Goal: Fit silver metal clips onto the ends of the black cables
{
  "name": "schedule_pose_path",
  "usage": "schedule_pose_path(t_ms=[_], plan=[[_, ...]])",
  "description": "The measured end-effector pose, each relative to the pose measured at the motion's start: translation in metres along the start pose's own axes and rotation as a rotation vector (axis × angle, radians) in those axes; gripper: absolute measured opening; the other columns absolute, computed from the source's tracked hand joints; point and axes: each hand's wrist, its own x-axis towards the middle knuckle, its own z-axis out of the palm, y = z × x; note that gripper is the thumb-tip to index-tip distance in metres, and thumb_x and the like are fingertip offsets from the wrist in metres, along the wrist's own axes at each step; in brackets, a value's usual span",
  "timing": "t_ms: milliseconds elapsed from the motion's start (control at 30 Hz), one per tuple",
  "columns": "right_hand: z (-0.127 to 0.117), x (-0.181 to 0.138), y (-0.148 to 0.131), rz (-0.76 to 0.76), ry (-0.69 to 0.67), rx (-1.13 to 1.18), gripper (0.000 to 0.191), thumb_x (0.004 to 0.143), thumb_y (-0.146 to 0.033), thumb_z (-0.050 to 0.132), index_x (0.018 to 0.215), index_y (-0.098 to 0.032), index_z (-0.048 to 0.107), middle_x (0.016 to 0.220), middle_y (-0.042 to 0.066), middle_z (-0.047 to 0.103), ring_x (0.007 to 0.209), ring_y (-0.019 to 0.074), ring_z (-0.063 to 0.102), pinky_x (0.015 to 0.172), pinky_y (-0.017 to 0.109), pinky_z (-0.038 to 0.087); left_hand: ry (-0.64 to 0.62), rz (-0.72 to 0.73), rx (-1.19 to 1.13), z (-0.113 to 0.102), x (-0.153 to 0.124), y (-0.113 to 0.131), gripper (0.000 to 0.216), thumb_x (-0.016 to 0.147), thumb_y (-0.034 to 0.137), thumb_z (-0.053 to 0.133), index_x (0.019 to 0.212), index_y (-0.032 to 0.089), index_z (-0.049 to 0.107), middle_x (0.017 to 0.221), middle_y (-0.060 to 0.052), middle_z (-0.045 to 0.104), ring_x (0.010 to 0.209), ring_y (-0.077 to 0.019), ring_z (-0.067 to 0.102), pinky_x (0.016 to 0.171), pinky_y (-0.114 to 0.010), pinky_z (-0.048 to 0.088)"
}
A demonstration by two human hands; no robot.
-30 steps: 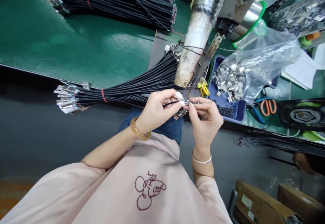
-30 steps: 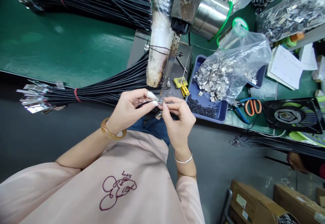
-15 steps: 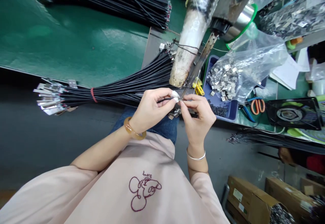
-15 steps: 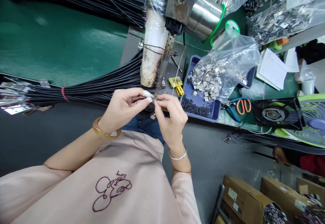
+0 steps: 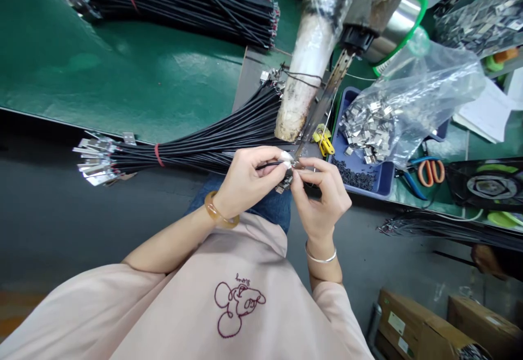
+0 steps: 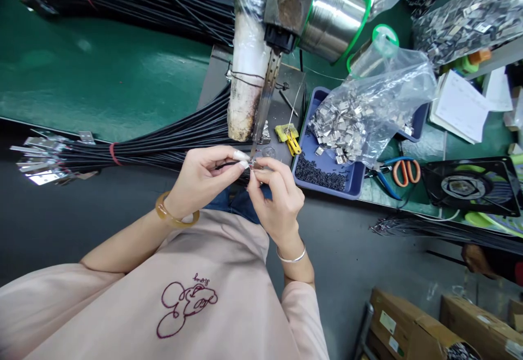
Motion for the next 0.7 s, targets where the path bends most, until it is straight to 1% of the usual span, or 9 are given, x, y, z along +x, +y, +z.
schedule_pose_path(t_ms=[133, 267, 433, 500, 533, 600, 633, 667, 700], plan=[[0.000, 0.003, 0.000, 0.029, -0.003, 0.033, 0.014, 0.087, -0.010, 0.068, 0.089, -0.023, 0.064, 0.096, 0.001, 0.075, 0.094, 0.0161, 0.073, 0.083, 0.033, 0.060, 0.010, -0.018, 0.003, 0.002, 0.001, -0.001, 0.012, 0.080, 0.022, 0.067, 0.084, 0.012, 0.074, 0.078, -0.004, 0.073, 0.066, -0.0112, 0.065, 0.059, -0.017, 0.054], [0.002, 0.005, -0.002, 0.025, 0.013, 0.038, 0.015, 0.087, -0.010, 0.068, 0.088, -0.024, 0.064, 0.094, 0.000, 0.075, 0.095, 0.0165, 0.073, 0.084, 0.034, 0.060, 0.025, 0.001, 0.008, 0.001, 0.001, 0.000, 0.012, 0.081, 0.022, 0.066, 0.084, 0.013, 0.073, 0.069, -0.002, 0.068, 0.064, -0.0112, 0.063, 0.057, -0.018, 0.052], [0.001, 0.000, -0.003, -0.005, -0.019, 0.035, 0.015, 0.087, -0.009, 0.067, 0.090, -0.023, 0.063, 0.099, 0.003, 0.076, 0.096, 0.0162, 0.074, 0.084, 0.032, 0.061, -0.019, -0.024, 0.047, -0.002, -0.003, -0.001, 0.008, 0.082, 0.019, 0.065, 0.082, 0.013, 0.071, 0.068, -0.002, 0.066, 0.063, -0.0103, 0.061, 0.057, -0.018, 0.049], [0.000, -0.004, -0.003, 0.032, -0.008, 0.072, 0.012, 0.090, -0.012, 0.065, 0.094, -0.024, 0.063, 0.102, 0.003, 0.076, 0.098, 0.0168, 0.074, 0.081, 0.032, 0.062, -0.035, -0.033, 0.049, -0.002, -0.005, -0.001, 0.007, 0.082, 0.019, 0.066, 0.081, 0.014, 0.070, 0.068, -0.002, 0.066, 0.062, -0.0101, 0.060, 0.056, -0.018, 0.048], [-0.002, -0.007, -0.004, 0.070, 0.019, 0.105, 0.011, 0.092, -0.015, 0.063, 0.096, -0.024, 0.061, 0.102, 0.003, 0.076, 0.094, 0.0163, 0.075, 0.076, 0.031, 0.062, -0.045, -0.036, 0.040, -0.002, -0.005, -0.002, 0.008, 0.082, 0.020, 0.066, 0.081, 0.014, 0.070, 0.067, -0.002, 0.066, 0.061, -0.0102, 0.060, 0.056, -0.018, 0.048], [-0.006, -0.012, -0.005, 0.159, 0.125, 0.158, 0.006, 0.096, -0.020, 0.058, 0.100, -0.024, 0.057, 0.092, 0.000, 0.074, 0.074, 0.0130, 0.073, 0.059, 0.025, 0.057, -0.063, -0.042, 0.017, -0.003, -0.006, -0.001, 0.009, 0.082, 0.021, 0.065, 0.084, 0.014, 0.071, 0.065, -0.001, 0.066, 0.058, -0.0101, 0.059, 0.056, -0.020, 0.048], [-0.009, -0.013, -0.006, 0.202, 0.173, 0.153, 0.003, 0.097, -0.022, 0.056, 0.099, -0.024, 0.056, 0.082, -0.003, 0.071, 0.062, 0.0107, 0.068, 0.051, 0.023, 0.051, -0.067, -0.042, 0.012, -0.003, -0.007, -0.001, 0.011, 0.082, 0.020, 0.065, 0.086, 0.013, 0.071, 0.063, -0.001, 0.065, 0.056, -0.0099, 0.058, 0.056, -0.020, 0.048], [-0.011, -0.014, -0.007, 0.235, 0.189, 0.119, 0.001, 0.098, -0.025, 0.056, 0.097, -0.024, 0.057, 0.072, -0.006, 0.066, 0.052, 0.0086, 0.061, 0.046, 0.021, 0.045, -0.069, -0.039, 0.016, -0.003, -0.007, -0.002, 0.012, 0.082, 0.020, 0.064, 0.088, 0.013, 0.071, 0.062, 0.000, 0.064, 0.054, -0.0097, 0.056, 0.056, -0.020, 0.048], [-0.013, -0.015, -0.008, 0.256, 0.160, 0.065, 0.005, 0.098, -0.027, 0.057, 0.094, -0.023, 0.058, 0.065, -0.008, 0.060, 0.045, 0.0071, 0.054, 0.044, 0.021, 0.041, -0.068, -0.031, 0.029, -0.003, -0.008, -0.002, 0.013, 0.082, 0.020, 0.062, 0.088, 0.013, 0.071, 0.061, 0.000, 0.063, 0.054, -0.0094, 0.055, 0.056, -0.021, 0.047]])
